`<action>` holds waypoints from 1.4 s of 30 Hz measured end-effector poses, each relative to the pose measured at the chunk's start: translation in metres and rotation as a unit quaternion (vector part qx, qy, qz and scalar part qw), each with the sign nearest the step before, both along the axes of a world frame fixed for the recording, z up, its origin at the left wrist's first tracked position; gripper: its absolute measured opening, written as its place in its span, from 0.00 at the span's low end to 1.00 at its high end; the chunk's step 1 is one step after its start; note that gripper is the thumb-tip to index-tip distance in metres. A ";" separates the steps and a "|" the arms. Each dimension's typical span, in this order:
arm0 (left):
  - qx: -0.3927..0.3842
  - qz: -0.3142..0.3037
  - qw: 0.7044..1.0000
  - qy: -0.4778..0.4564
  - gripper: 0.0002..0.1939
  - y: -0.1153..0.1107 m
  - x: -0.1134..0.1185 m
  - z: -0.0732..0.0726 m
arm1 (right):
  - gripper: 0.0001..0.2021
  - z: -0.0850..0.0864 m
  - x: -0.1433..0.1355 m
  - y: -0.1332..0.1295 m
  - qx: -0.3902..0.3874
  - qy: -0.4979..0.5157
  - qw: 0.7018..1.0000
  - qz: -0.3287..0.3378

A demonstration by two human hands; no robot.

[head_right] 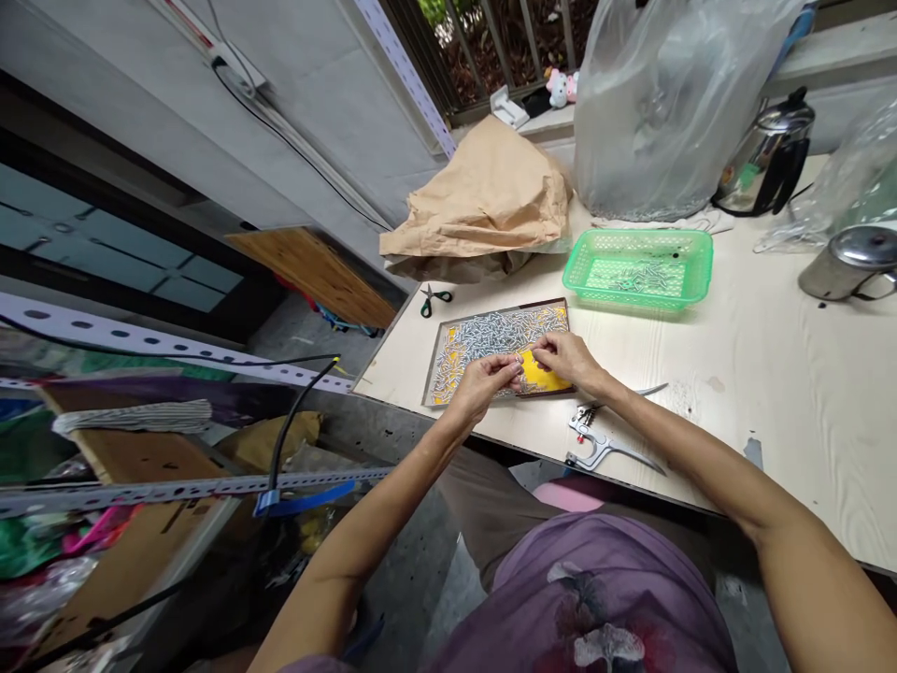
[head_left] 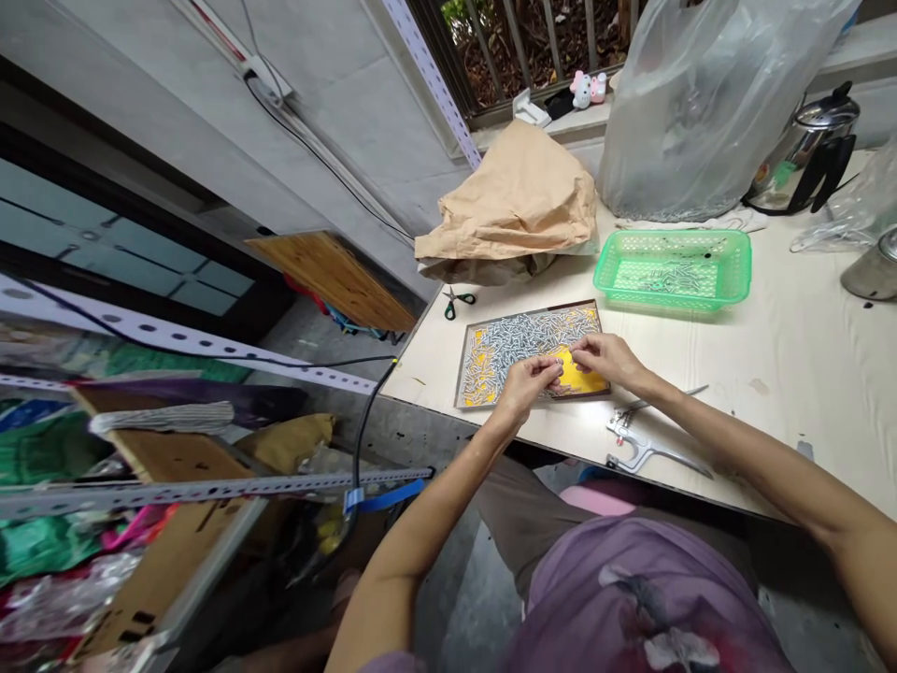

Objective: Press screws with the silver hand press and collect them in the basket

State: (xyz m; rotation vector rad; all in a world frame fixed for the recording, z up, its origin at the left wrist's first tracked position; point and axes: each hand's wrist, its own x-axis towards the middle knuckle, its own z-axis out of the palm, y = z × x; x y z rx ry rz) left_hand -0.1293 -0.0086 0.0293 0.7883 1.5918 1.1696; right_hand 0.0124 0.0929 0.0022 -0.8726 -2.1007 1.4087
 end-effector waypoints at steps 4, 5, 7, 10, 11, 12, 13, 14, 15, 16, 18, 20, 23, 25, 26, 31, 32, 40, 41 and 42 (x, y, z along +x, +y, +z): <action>-0.014 -0.056 0.998 0.027 0.21 -0.023 0.016 0.001 | 0.16 0.005 0.015 -0.006 0.165 -0.041 0.985 0.025; -0.030 -0.076 0.996 0.022 0.21 -0.029 0.023 -0.001 | 0.18 0.008 0.024 -0.010 0.191 -0.040 0.980 0.034; -0.073 -0.110 0.991 0.003 0.21 -0.039 0.036 -0.007 | 0.17 0.014 0.047 -0.021 0.218 -0.038 0.974 0.047; -0.149 -0.148 0.978 0.004 0.18 -0.047 0.054 -0.019 | 0.14 0.019 0.088 -0.042 0.232 -0.061 0.969 0.060; -0.167 -0.159 0.973 0.020 0.17 -0.048 0.058 -0.023 | 0.14 0.019 0.102 -0.048 0.234 -0.076 0.967 0.061; -0.178 -0.170 0.968 0.041 0.16 -0.048 0.062 -0.026 | 0.15 0.017 0.115 -0.055 0.236 -0.092 0.965 0.061; -0.183 -0.181 0.964 0.066 0.15 -0.048 0.064 -0.029 | 0.15 0.015 0.127 -0.061 0.239 -0.106 0.963 0.059; -0.184 -0.192 0.960 0.088 0.14 -0.048 0.066 -0.031 | 0.15 0.011 0.137 -0.067 0.243 -0.119 0.961 0.057; -0.185 -0.202 0.956 0.108 0.14 -0.047 0.067 -0.032 | 0.16 0.007 0.147 -0.073 0.245 -0.128 0.959 0.057; -0.185 -0.211 0.952 0.124 0.14 -0.046 0.067 -0.033 | 0.16 0.002 0.154 -0.079 0.247 -0.137 0.958 0.058; -0.192 -0.226 0.943 0.150 0.15 -0.045 0.068 -0.035 | 0.15 -0.007 0.166 -0.089 0.250 -0.152 0.955 0.057; -0.205 -0.239 0.935 0.164 0.16 -0.044 0.067 -0.037 | 0.14 -0.014 0.173 -0.096 0.247 -0.165 0.953 0.053; -0.235 -0.251 0.923 0.171 0.14 -0.044 0.067 -0.036 | 0.14 -0.024 0.176 -0.103 0.236 -0.179 0.954 0.050; -0.259 -0.258 0.915 0.171 0.13 -0.043 0.068 -0.034 | 0.14 -0.028 0.176 -0.106 0.234 -0.189 0.952 0.054; -0.271 -0.262 0.911 0.170 0.13 -0.042 0.068 -0.033 | 0.15 -0.029 0.175 -0.107 0.236 -0.196 0.950 0.056; -0.298 -0.280 0.897 0.167 0.10 -0.036 0.069 -0.028 | 0.13 -0.024 0.174 -0.099 0.267 -0.219 0.935 0.076; -0.299 -0.284 0.895 0.167 0.10 -0.035 0.069 -0.028 | 0.13 -0.023 0.175 -0.094 0.282 -0.220 0.931 0.073; -0.311 -0.279 0.897 0.142 0.14 -0.035 0.069 -0.032 | 0.44 -0.028 0.172 -0.054 0.335 -0.243 0.909 0.052; -0.312 -0.278 0.898 0.140 0.14 -0.035 0.069 -0.033 | 0.43 -0.027 0.171 -0.055 0.341 -0.257 0.902 0.057; -0.312 -0.277 0.898 0.139 0.14 -0.035 0.070 -0.033 | 0.42 -0.025 0.169 -0.057 0.350 -0.274 0.893 0.062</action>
